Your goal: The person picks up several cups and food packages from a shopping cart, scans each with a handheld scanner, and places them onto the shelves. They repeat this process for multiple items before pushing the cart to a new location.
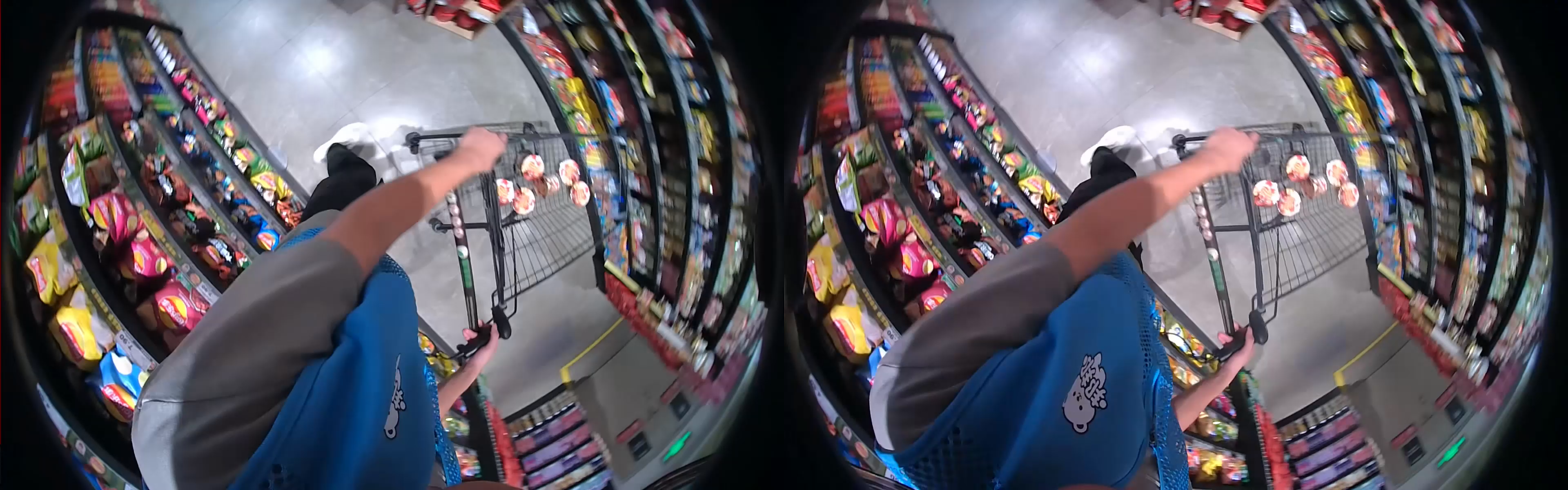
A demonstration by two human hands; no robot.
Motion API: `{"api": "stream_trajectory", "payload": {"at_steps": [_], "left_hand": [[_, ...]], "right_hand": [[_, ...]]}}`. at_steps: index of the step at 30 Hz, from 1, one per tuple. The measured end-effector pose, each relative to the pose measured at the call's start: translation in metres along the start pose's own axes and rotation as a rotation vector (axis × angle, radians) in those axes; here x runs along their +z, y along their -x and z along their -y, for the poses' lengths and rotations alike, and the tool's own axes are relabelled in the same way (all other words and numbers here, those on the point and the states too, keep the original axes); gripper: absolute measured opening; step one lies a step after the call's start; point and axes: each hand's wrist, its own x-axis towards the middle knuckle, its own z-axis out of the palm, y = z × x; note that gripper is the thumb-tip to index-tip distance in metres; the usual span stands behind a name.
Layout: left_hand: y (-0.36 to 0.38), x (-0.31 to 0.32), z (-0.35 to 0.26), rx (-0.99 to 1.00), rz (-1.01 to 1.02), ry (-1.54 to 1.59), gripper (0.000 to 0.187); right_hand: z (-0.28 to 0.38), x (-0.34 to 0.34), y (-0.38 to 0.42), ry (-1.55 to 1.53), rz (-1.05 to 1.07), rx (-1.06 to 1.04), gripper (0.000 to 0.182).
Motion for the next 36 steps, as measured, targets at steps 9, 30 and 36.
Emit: {"api": "stream_trajectory", "payload": {"at_steps": [9, 30, 36], "left_hand": [[-0.018, 0.029, -0.018, -0.182, -0.029, 0.082, 0.021], [-0.053, -0.015, 0.002, 0.207, 0.673, 0.219, 0.068], [-0.129, -0.014, 0.097, 0.461, 1.047, 0.566, 0.062]], "right_hand": [[0.026, 0.061, 0.027, 0.208, -0.169, -0.051, 0.050], [0.018, 0.197, -0.015, -0.228, -0.746, -0.243, 0.032], [0.054, 0.191, -0.012, -0.399, -0.715, -0.074, 0.033]]}}
